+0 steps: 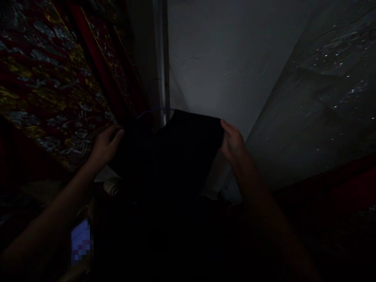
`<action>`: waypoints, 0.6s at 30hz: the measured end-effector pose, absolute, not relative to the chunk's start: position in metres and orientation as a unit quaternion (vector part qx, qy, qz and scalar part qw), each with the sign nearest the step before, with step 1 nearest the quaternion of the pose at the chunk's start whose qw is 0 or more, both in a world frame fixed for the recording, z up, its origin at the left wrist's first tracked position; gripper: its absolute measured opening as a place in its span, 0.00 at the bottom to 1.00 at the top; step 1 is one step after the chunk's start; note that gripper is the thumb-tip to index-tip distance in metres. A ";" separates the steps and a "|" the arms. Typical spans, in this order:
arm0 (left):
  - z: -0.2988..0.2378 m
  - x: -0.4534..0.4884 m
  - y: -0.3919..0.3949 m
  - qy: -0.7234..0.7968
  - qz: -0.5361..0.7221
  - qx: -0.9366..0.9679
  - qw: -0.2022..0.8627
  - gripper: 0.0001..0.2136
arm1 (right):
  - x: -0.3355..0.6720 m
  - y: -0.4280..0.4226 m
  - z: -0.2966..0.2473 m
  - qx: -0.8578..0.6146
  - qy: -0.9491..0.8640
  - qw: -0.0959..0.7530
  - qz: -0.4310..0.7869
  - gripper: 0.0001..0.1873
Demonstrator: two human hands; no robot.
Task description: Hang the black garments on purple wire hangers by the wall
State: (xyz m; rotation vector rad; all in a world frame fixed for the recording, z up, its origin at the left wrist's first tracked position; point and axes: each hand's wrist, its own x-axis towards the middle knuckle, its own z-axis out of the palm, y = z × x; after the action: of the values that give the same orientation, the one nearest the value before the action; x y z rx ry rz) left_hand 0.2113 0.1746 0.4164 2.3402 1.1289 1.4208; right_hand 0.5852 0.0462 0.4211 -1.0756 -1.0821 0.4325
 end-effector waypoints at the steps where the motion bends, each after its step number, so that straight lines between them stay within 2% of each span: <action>1: 0.421 0.217 0.175 0.381 0.475 0.787 0.100 0.20 | 0.581 0.046 0.433 -0.470 -0.482 0.711 0.204 0.25; 4: 0.431 0.232 0.174 0.375 0.484 0.781 0.119 0.22 | 0.554 0.038 0.459 -0.457 -0.506 0.701 0.209 0.26; 7: 0.431 0.237 0.172 0.350 0.485 0.783 0.169 0.20 | 0.520 0.017 0.462 -0.431 -0.588 0.620 0.290 0.36; 9: 0.426 0.236 0.167 0.322 0.470 0.792 0.222 0.19 | 0.504 0.004 0.451 -0.383 -0.681 0.477 0.402 0.42; 11: 0.419 0.234 0.160 0.289 0.454 0.803 0.259 0.20 | 0.497 -0.001 0.430 -0.375 -0.754 0.312 0.440 0.35; 13: 0.411 0.236 0.152 0.250 0.436 0.819 0.277 0.20 | 0.494 0.005 0.402 -0.451 -0.790 0.220 0.352 0.21; 14: 0.408 0.238 0.147 0.230 0.429 0.826 0.285 0.20 | 0.493 0.011 0.386 -0.503 -0.791 0.212 0.276 0.18; 15: 0.406 0.242 0.142 0.209 0.422 0.831 0.295 0.20 | 0.492 0.018 0.370 -0.543 -0.788 0.215 0.196 0.21; 18: 0.404 0.258 0.122 0.131 0.407 0.837 0.340 0.23 | 0.477 0.045 0.326 -0.544 -0.791 0.271 0.069 0.46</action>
State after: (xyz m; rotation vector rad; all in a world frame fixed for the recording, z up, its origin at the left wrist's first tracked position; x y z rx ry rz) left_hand 0.2581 0.1223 0.4037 2.1794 0.3415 1.0598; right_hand 0.4771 0.0449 0.3260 -1.4644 -2.1309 0.1870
